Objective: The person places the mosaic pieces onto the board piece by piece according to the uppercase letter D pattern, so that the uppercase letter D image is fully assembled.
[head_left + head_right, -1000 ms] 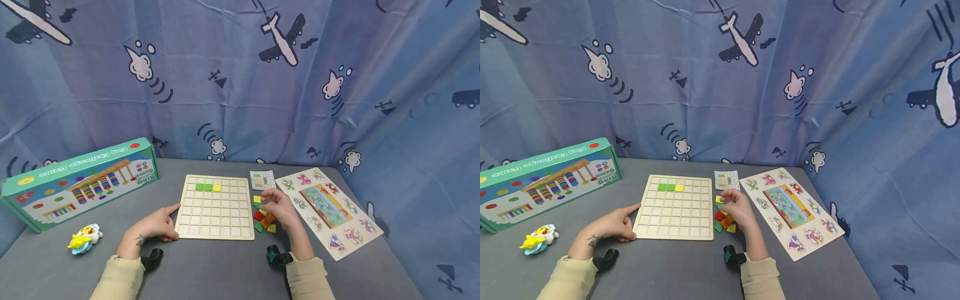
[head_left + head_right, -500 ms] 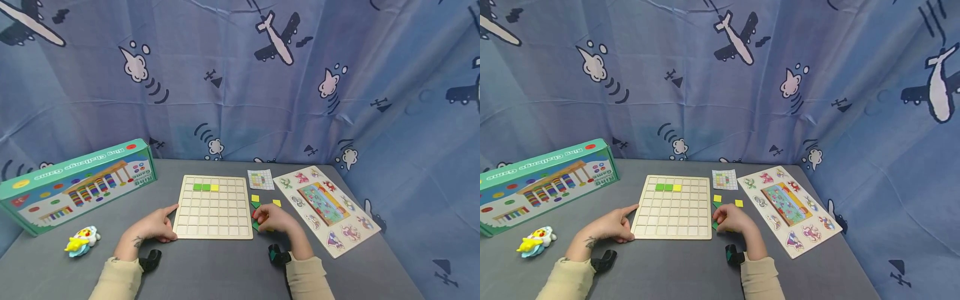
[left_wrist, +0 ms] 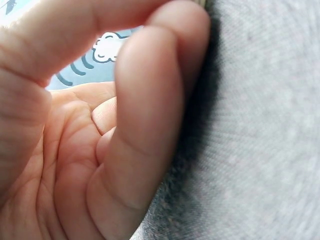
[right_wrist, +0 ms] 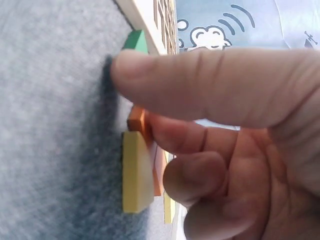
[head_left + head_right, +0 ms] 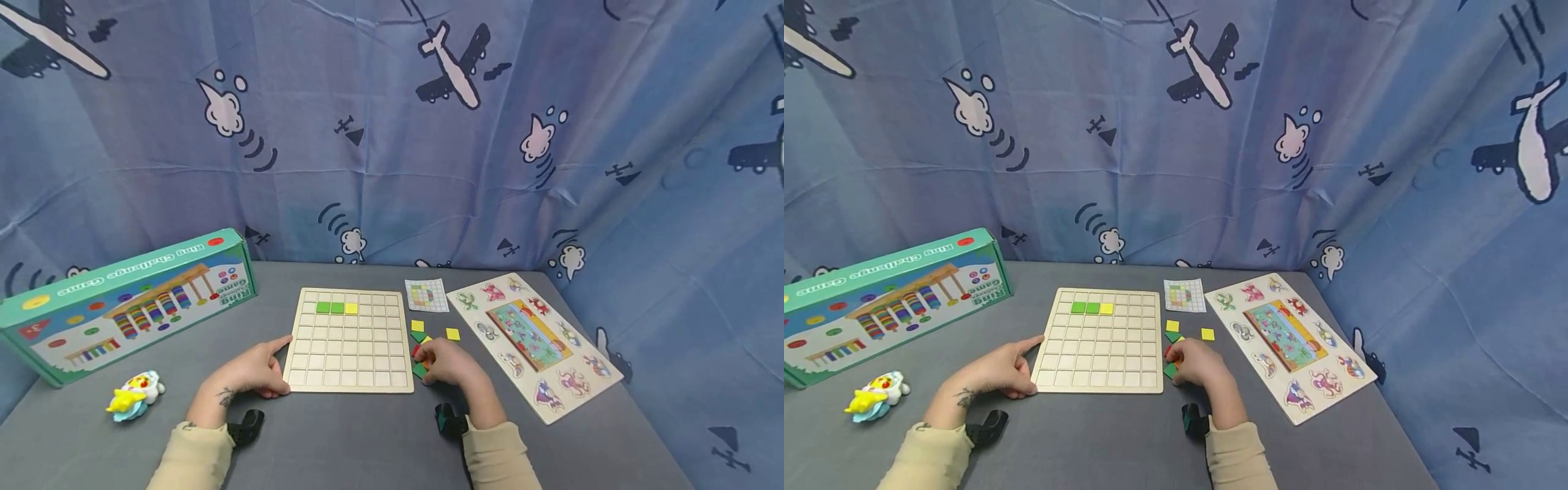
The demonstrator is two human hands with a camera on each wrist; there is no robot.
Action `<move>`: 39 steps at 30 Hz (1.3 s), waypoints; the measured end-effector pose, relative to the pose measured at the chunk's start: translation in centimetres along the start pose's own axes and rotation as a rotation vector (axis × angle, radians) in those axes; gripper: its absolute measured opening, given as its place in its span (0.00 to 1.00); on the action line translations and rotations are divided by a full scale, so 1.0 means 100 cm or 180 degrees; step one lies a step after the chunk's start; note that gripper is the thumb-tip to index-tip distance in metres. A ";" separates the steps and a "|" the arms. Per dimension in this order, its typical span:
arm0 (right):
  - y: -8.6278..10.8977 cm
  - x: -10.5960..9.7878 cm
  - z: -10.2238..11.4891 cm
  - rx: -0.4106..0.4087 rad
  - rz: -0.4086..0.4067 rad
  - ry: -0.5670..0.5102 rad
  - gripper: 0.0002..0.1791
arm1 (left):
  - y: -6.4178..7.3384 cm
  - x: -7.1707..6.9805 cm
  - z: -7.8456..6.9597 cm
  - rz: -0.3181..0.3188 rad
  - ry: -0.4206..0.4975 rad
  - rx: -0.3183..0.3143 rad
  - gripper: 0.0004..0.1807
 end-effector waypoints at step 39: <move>-0.002 -0.026 0.007 -0.1014 -0.0361 -0.1759 0.14 | 0.001 0.000 -0.001 -0.0012 0.0006 -0.0003 0.56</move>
Point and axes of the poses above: each hand's wrist, its own y-axis away from the middle knuckle, its own x-axis out of the palm, z = x × y, the point moved 7 cm from there along -y, towards the middle knuckle, and after that the axes turned 14 degrees about z, right-handed, at the moved point
